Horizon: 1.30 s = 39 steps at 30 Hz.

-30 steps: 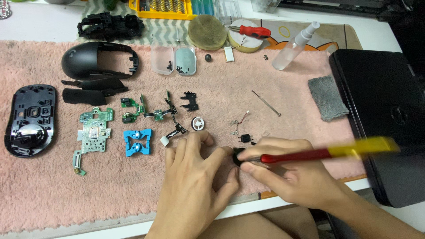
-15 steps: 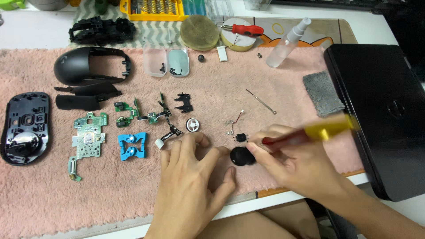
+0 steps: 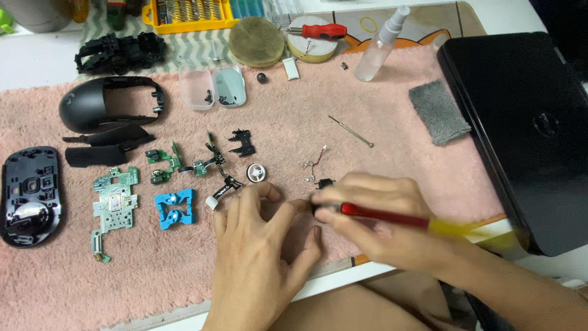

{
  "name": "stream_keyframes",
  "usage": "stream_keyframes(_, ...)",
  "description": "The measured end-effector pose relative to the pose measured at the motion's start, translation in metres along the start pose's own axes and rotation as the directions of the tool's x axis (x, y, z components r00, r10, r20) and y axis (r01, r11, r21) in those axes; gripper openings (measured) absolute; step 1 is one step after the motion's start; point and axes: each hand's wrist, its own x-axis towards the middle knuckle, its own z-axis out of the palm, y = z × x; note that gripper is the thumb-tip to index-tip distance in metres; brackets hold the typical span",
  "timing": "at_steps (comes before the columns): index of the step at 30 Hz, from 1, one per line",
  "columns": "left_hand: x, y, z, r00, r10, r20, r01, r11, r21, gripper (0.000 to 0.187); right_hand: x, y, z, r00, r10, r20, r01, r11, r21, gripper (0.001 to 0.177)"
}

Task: The person cleans small disassembled computer mouse parts using a spray bottle, a brush, and a cloth. They spray a liquid onto the parts, brush them, and wipe them with a cloth.

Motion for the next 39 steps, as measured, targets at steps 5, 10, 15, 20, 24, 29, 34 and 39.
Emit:
stream_keyframes(5,-0.001,0.003,-0.001,1.000,0.011,-0.004,-0.011,1.000,0.014,0.034,-0.013,0.016,-0.019,0.937,0.177,0.301,-0.192,0.981,0.021,0.017)
stream_keyframes(10,0.000,0.006,-0.002,0.997,0.073,-0.030,-0.071,0.995,0.073,0.039,-0.020,0.008,-0.028,0.978,0.175,0.109,-0.184,0.980,0.073,0.013)
stream_keyframes(15,0.009,0.020,-0.003,0.997,0.074,-0.021,-0.073,0.997,0.012,0.048,-0.034,0.005,-0.042,0.919,0.394,-0.035,-0.392,0.919,0.038,0.014)
stream_keyframes(20,0.012,0.028,0.005,0.997,0.076,0.035,-0.076,0.997,-0.001,0.047,-0.052,0.014,-0.046,0.854,0.505,-0.124,-0.500,0.863,0.069,0.015)
stream_keyframes(24,0.012,0.028,0.009,0.997,0.055,0.049,-0.055,0.998,0.003,0.035,-0.056,0.012,-0.047,0.768,0.623,-0.146,-0.593,0.779,0.205,0.020)
stream_keyframes(29,0.012,0.021,0.007,0.996,0.088,0.004,-0.088,0.996,0.004,0.035,-0.061,0.015,-0.049,0.777,0.604,-0.180,-0.589,0.797,0.135,0.025)
stream_keyframes(34,0.015,0.018,-0.004,0.993,0.083,-0.079,-0.091,0.990,-0.109,0.038,-0.063,0.011,-0.050,0.809,0.542,-0.227,-0.519,0.840,0.157,0.028)
stream_keyframes(39,0.020,0.026,-0.011,0.990,-0.058,-0.129,-0.014,0.865,-0.502,0.031,-0.065,0.007,-0.046,0.848,0.483,-0.219,-0.455,0.874,0.170,0.032)
